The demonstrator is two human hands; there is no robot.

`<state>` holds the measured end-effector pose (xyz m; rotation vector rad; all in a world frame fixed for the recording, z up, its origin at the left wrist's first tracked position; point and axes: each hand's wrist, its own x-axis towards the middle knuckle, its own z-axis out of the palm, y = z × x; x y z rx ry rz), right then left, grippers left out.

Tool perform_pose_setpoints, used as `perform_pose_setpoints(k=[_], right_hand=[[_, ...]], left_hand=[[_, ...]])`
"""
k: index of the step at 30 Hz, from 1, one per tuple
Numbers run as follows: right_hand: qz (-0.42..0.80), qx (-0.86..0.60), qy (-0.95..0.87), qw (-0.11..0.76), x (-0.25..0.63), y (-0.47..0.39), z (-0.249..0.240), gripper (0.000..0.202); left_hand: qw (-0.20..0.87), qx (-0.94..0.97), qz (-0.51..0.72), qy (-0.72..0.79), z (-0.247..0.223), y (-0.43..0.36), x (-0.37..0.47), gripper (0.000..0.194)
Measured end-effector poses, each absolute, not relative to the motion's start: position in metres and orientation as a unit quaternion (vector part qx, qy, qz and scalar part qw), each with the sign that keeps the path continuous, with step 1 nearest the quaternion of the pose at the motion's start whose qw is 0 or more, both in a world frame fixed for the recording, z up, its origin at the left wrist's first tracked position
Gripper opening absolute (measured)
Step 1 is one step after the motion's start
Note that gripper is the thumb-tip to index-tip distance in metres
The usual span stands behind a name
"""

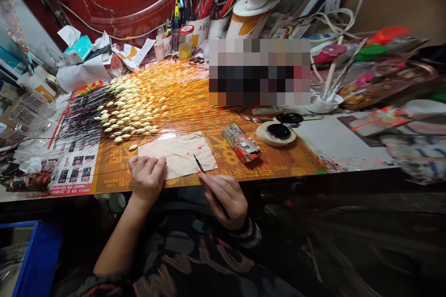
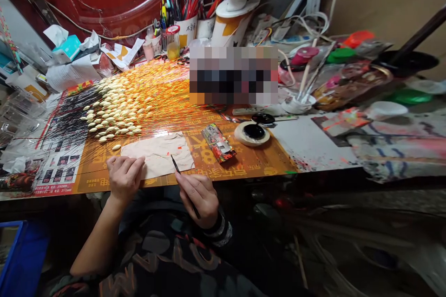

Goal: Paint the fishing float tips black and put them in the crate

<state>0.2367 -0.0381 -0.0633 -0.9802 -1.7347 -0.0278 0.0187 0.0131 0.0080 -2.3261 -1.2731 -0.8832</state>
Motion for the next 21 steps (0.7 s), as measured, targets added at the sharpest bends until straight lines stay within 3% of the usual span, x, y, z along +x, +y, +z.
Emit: perform_pose_setpoints(k=[21], right_hand=[[-0.006, -0.410, -0.723, 0.556, 0.2366, -0.0391, -0.0611, 0.056]], left_hand=[[0.164, -0.818, -0.322, -0.447, 0.0086, 0.0126, 0.0175, 0.019]])
